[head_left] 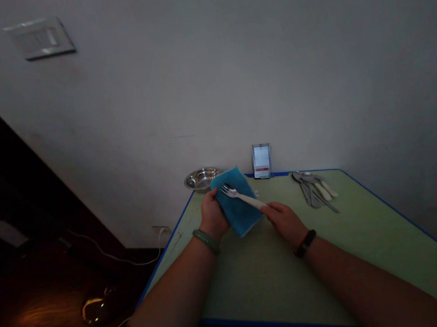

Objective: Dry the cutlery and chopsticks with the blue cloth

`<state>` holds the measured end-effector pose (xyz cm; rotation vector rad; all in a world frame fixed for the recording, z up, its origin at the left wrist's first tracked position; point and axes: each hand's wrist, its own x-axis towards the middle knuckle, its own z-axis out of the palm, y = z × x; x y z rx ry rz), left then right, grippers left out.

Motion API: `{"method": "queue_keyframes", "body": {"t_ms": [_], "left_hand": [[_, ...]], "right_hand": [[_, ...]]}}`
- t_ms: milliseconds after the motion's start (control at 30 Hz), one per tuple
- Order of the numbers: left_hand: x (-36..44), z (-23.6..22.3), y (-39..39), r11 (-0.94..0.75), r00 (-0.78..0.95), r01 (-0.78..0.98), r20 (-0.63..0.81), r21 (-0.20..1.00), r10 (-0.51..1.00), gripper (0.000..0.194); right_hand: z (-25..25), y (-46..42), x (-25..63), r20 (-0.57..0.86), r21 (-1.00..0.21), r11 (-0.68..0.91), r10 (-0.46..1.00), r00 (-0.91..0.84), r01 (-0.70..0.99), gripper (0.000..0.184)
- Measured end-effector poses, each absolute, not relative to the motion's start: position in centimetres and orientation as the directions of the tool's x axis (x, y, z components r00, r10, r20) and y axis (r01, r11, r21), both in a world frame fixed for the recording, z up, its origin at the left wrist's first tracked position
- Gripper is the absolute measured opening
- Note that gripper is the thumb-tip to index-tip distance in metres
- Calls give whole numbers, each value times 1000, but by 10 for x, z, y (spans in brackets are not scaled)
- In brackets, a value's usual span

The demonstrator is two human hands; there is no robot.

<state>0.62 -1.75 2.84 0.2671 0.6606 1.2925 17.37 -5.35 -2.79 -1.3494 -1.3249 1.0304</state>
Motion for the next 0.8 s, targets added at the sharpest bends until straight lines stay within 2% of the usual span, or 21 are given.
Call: {"method": "queue_keyframes", "body": {"t_ms": [200, 500, 800], "left_hand": [[7, 25, -18, 338, 181, -782, -327, 524, 928, 48], [5, 25, -14, 211, 71, -813, -267, 543, 961, 46], [5, 24, -14, 247, 106, -821, -288, 515, 952, 48]], "right_hand": [[-31, -52, 175, 51, -981, 42, 998, 42, 187, 35], [-27, -53, 174, 33, -972, 22, 998, 44, 233, 35], [-29, -53, 174, 33, -978, 23, 999, 43, 207, 36]]}}
